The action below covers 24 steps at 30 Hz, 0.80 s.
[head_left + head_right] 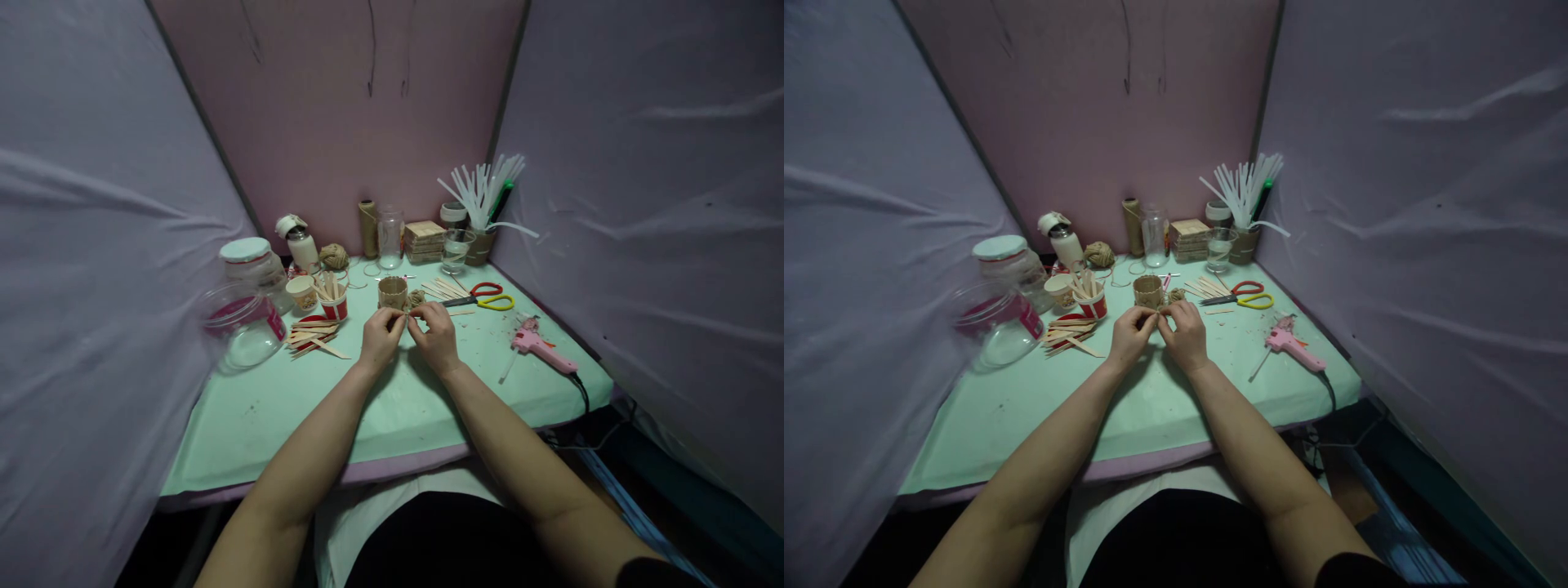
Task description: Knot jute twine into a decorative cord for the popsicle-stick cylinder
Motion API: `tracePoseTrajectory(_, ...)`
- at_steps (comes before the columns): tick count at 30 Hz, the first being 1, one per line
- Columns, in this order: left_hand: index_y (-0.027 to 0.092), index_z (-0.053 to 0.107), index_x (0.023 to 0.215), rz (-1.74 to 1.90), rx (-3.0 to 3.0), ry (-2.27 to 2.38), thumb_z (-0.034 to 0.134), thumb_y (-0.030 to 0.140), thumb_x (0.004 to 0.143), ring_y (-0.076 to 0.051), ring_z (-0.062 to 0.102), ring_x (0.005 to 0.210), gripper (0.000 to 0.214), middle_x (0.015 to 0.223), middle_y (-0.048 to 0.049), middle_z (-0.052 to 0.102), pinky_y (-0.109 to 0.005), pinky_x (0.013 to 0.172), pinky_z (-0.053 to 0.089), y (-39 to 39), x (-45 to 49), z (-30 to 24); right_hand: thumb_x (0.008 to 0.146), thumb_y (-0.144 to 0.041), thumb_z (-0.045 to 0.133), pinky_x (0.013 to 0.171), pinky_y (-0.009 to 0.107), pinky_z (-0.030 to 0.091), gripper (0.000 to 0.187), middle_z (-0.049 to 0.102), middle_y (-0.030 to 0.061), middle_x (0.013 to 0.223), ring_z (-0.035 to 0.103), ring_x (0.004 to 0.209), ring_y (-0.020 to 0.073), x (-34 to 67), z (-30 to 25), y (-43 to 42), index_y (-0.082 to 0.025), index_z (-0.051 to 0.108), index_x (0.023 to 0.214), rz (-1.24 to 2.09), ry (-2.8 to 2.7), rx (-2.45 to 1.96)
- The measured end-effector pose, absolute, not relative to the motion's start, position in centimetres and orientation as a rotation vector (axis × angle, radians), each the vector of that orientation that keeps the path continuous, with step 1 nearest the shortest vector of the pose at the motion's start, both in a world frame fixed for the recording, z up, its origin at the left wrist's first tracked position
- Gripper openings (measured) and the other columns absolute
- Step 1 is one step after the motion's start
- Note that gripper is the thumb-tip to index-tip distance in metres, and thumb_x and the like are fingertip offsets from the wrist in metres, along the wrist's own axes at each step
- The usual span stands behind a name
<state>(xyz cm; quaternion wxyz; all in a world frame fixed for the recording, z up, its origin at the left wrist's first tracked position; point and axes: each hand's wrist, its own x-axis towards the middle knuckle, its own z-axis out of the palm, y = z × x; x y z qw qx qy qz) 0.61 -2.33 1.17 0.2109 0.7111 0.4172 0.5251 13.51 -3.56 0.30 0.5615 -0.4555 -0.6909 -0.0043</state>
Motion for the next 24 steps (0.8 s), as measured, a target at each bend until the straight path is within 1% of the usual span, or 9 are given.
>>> tracePoseTrajectory(3,0.016,0.065,0.075,1.449,1.910,1.163,0.058,0.022,0.079,-0.013,0.055,0.069,0.010,0.073,-0.0022,0.063,-0.025,0.066,0.042,-2.4,0.7,1.3,0.082,-0.024,0.052,0.072,0.033,0.042,0.009,0.056,0.0029,0.074,0.050,0.076,0.0181,13.4,0.4,-3.6,-0.021,0.055,0.073,0.064,-1.585,-1.058)
tracePoseTrajectory(5,0.016,0.066,0.075,1.429,1.846,1.161,0.058,0.024,0.078,-0.013,0.055,0.069,0.011,0.072,-0.0022,0.063,-0.025,0.066,0.042,-2.4,0.8,1.3,0.080,-0.025,0.054,0.069,0.031,0.042,0.009,0.055,0.0021,0.073,0.049,0.073,0.0168,13.4,0.5,-3.5,-0.020,0.054,0.071,0.170,-1.525,-1.054)
tracePoseTrajectory(10,0.015,0.067,0.076,1.400,1.627,1.124,0.062,0.032,0.074,-0.013,0.056,0.067,0.017,0.071,-0.0022,0.065,-0.025,0.065,0.043,-2.2,1.0,1.2,0.072,-0.033,0.059,0.061,0.026,0.040,0.014,0.056,-0.0001,0.071,0.049,0.067,0.0134,13.2,0.5,-3.1,-0.019,0.057,0.071,0.678,-1.237,-1.031)
tracePoseTrajectory(13,0.015,0.068,0.078,1.395,1.547,1.092,0.063,0.033,0.072,-0.014,0.057,0.069,0.020,0.072,-0.0035,0.067,-0.026,0.067,0.044,-2.1,1.1,1.0,0.066,-0.037,0.064,0.054,0.024,0.035,0.020,0.051,-0.0037,0.060,0.042,0.056,0.0101,13.0,0.3,-2.6,-0.019,0.058,0.070,0.986,-1.035,-0.985)
tracePoseTrajectory(16,0.014,0.070,0.080,1.383,1.499,1.071,0.064,0.033,0.071,-0.015,0.059,0.073,0.021,0.076,-0.0052,0.069,-0.028,0.070,0.046,-1.9,1.1,0.9,0.062,-0.038,0.067,0.050,0.022,0.031,0.023,0.046,-0.0055,0.057,0.038,0.052,0.0078,12.9,0.3,-2.3,-0.018,0.057,0.069,1.169,-0.921,-0.949)
tracePoseTrajectory(18,0.014,0.071,0.082,1.375,1.480,1.061,0.065,0.032,0.071,-0.016,0.061,0.075,0.022,0.080,-0.0063,0.070,-0.028,0.073,0.047,-1.8,1.0,0.8,0.061,-0.037,0.067,0.050,0.022,0.030,0.023,0.046,-0.0054,0.058,0.039,0.052,0.0077,12.9,0.3,-2.3,-0.018,0.056,0.068,1.216,-0.903,-0.947)
tracePoseTrajectory(20,0.014,0.071,0.084,1.361,1.490,1.063,0.064,0.031,0.072,-0.016,0.062,0.077,0.022,0.083,-0.0073,0.071,-0.029,0.074,0.047,-1.8,1.0,0.8,0.063,-0.036,0.064,0.050,0.022,0.031,0.020,0.046,-0.0050,0.058,0.040,0.053,0.0083,12.9,0.4,-2.4,-0.018,0.055,0.068,1.194,-0.930,-0.973)
tracePoseTrajectory(22,0.014,0.071,0.085,1.352,1.536,1.087,0.063,0.029,0.074,-0.016,0.062,0.077,0.021,0.084,-0.0074,0.071,-0.029,0.074,0.047,-1.9,1.0,0.7,0.066,-0.034,0.060,0.052,0.023,0.033,0.017,0.047,-0.0041,0.059,0.041,0.055,0.0097,13.0,0.5,-2.6,-0.018,0.054,0.067,1.062,-1.021,-1.035)
tracePoseTrajectory(24,0.015,0.071,0.084,1.363,1.633,1.133,0.062,0.027,0.075,-0.016,0.062,0.076,0.018,0.083,-0.0067,0.070,-0.028,0.072,0.047,-2.0,1.0,0.8,0.068,-0.030,0.057,0.056,0.025,0.037,0.012,0.051,-0.0023,0.062,0.044,0.059,0.0116,13.2,0.5,-2.8,-0.018,0.054,0.067,0.824,-1.167,-1.104)
